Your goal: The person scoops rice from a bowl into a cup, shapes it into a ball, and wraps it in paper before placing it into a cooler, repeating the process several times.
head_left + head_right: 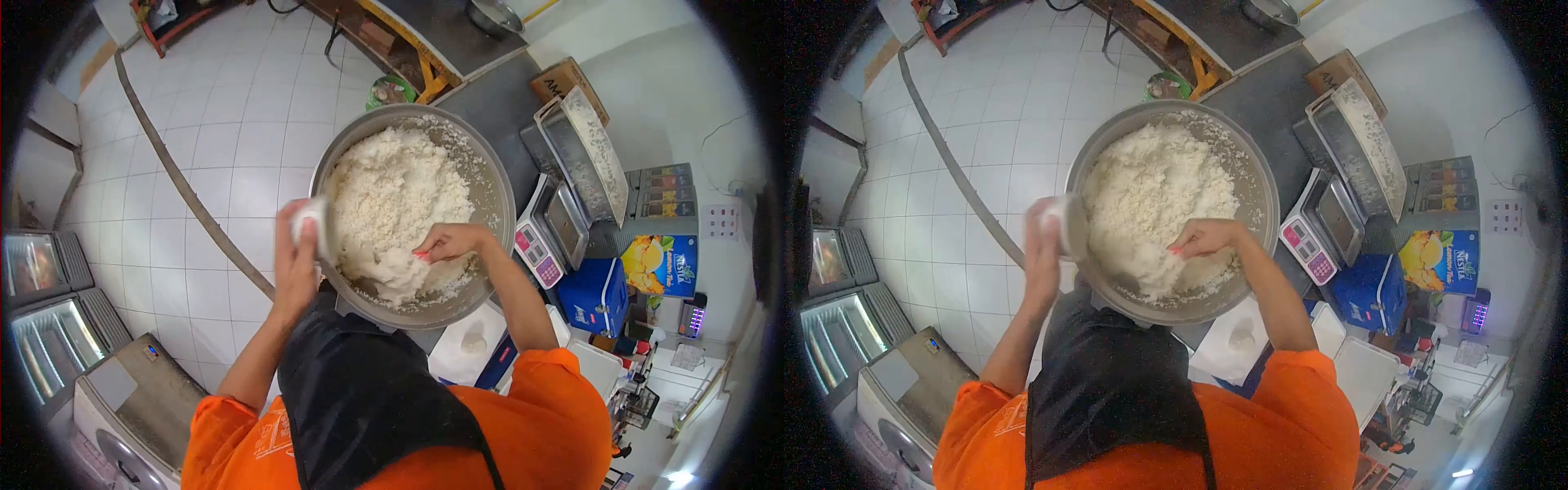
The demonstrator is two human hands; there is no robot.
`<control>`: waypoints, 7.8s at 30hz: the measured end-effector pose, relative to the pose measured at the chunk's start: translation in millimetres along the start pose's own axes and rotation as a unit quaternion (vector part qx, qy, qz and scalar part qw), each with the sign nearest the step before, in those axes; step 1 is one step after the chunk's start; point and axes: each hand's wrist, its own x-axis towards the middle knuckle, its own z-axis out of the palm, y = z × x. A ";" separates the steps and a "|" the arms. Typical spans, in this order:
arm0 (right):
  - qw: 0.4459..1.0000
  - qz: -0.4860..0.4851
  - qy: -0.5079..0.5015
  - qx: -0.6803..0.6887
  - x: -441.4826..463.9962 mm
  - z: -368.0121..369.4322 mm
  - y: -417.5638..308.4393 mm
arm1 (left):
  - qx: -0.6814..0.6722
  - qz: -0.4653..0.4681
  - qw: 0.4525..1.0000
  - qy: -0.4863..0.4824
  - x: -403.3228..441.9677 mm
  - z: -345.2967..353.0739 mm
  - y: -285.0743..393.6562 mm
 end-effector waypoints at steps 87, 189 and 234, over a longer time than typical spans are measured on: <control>0.768 0.078 0.598 -0.215 -57.2 125.8 -105.0 | -0.407 -0.353 0.792 -0.288 57.4 113.4 -81.3; 0.749 0.246 0.595 -0.158 -161.6 274.9 353.3 | 0.404 0.447 0.613 -0.511 -294.8 313.8 -276.3; 0.792 0.226 0.559 -0.101 -151.4 327.5 357.3 | 0.425 0.353 0.648 -0.524 -220.7 330.6 -299.6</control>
